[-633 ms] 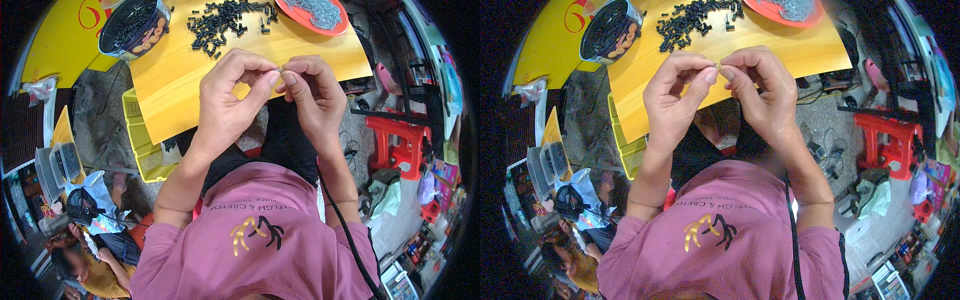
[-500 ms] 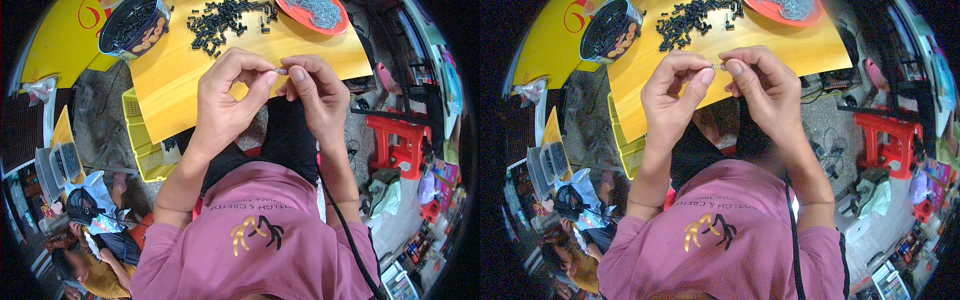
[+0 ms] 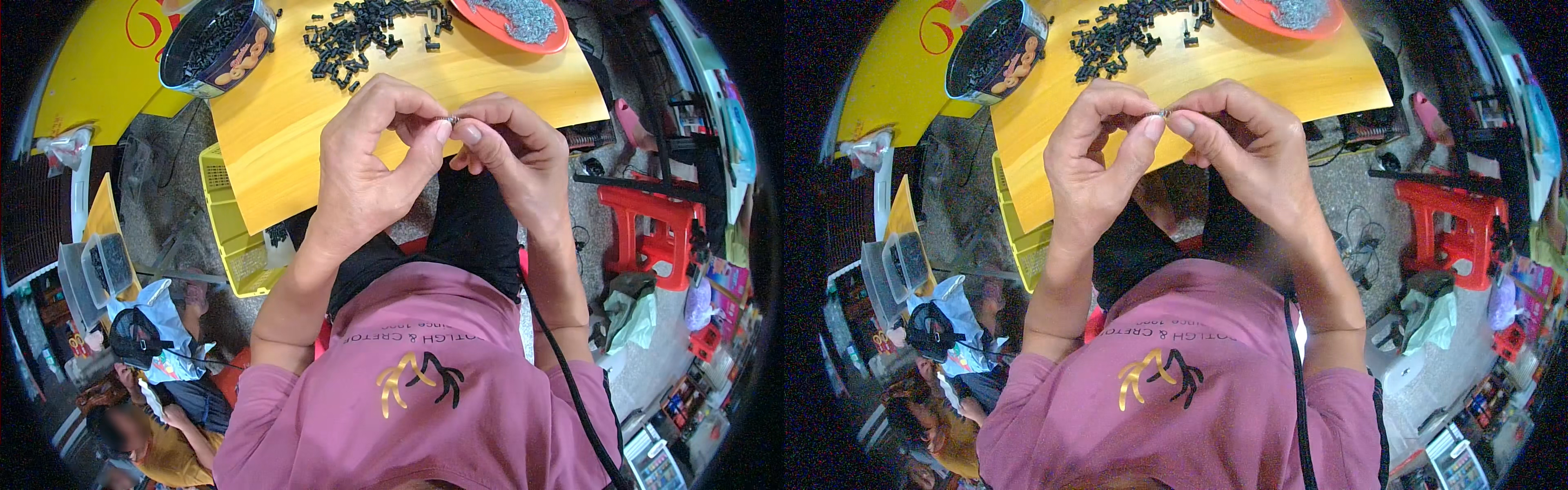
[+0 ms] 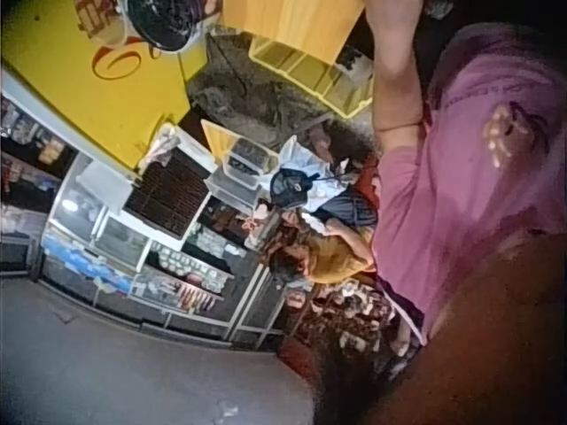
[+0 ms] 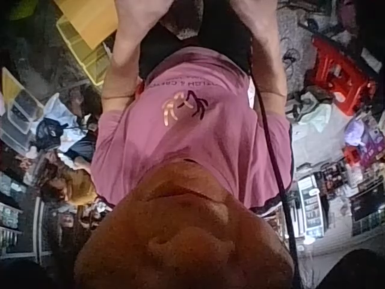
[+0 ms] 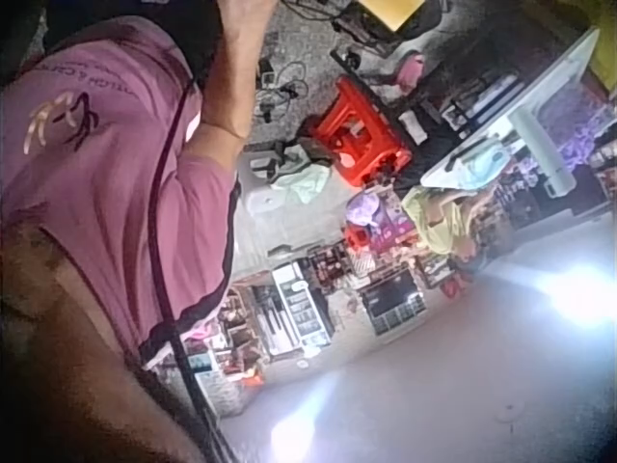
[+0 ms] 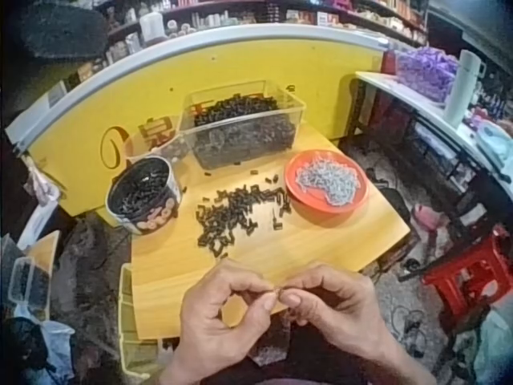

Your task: The person assembles small black plastic components with metal pieces by hand.

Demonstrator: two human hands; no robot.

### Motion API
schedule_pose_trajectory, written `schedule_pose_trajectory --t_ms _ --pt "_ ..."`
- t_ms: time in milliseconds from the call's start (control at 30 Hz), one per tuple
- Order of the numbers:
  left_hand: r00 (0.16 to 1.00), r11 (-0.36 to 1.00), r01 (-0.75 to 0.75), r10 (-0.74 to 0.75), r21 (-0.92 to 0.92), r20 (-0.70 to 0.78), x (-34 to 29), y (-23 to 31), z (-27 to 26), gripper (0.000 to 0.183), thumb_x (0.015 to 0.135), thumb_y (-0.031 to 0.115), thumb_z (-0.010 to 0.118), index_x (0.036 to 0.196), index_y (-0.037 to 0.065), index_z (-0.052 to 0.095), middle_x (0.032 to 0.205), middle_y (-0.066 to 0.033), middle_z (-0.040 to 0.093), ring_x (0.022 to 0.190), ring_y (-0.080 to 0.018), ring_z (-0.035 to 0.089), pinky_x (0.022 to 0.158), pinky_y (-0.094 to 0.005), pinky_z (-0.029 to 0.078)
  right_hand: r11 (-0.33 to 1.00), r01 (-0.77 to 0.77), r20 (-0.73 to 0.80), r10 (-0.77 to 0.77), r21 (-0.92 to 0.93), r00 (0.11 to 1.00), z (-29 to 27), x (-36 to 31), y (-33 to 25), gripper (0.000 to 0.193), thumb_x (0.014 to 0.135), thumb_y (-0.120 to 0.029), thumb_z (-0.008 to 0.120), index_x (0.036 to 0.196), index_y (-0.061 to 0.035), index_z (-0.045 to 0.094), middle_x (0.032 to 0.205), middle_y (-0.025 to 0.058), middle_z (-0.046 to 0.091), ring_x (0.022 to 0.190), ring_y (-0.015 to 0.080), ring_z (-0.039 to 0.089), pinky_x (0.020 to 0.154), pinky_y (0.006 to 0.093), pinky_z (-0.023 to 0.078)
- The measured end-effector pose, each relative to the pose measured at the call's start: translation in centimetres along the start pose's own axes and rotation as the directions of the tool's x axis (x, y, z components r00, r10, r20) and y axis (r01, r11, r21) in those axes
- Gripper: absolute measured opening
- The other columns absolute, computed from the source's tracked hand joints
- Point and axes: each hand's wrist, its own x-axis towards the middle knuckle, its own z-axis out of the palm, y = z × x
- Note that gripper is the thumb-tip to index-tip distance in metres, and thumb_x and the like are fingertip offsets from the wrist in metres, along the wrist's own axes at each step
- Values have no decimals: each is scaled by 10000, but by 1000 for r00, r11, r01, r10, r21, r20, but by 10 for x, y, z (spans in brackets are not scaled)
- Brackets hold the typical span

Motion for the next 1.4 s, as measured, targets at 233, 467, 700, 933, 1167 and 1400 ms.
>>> schedule_pose_trajectory --t_ms 233,467,700,933,1167,1400 --pt "881 777 451 -466 -438 80 -3 14 0 110 844 43 645 924 -11 593 798 -54 623 656 -105 581 609 -220 465 963 210 -51 -221 -167 974 4 1 4 99 832 -4 667 924 7 631 857 69 621 720 106 597 600 216 472" --pt "744 406 629 -561 -664 362 -1 8 -10 145 856 105 639 962 13 600 793 -58 635 671 -108 598 538 -211 438 803 483 51 -498 -349 865 2 6 7 197 771 35 682 958 -11 638 879 102 624 766 183 606 641 269 483" --pt "964 927 242 -263 -286 -35 -3 6 -2 91 828 -25 638 903 1 592 829 -43 597 686 -109 578 638 -217 479 985 18 -81 -4 173 997 6 -1 6 156 929 -115 591 1008 16 627 871 46 640 663 65 558 628 218 512" --pt "992 985 -113 120 129 -49 0 1 0 161 754 -63 663 875 24 603 819 -71 565 694 -154 586 619 -255 484 986 -62 -4 64 154 998 10 -2 6 219 925 -196 619 995 11 626 844 31 641 655 62 573 613 214 518" --pt "962 904 -256 273 344 -2 2 0 -2 177 741 -54 669 882 41 620 827 -75 589 675 -195 598 611 -298 502 979 -103 -34 110 176 993 12 0 8 187 927 -170 614 989 5 633 860 25 636 696 69 597 617 207 512" --pt "999 989 -44 46 144 -9 0 8 -5 130 780 -7 684 892 5 620 749 -71 610 666 -149 610 606 -262 493 851 351 -6 -384 -391 923 7 6 6 103 834 -9 649 937 -1 648 886 104 633 701 173 627 610 257 508"
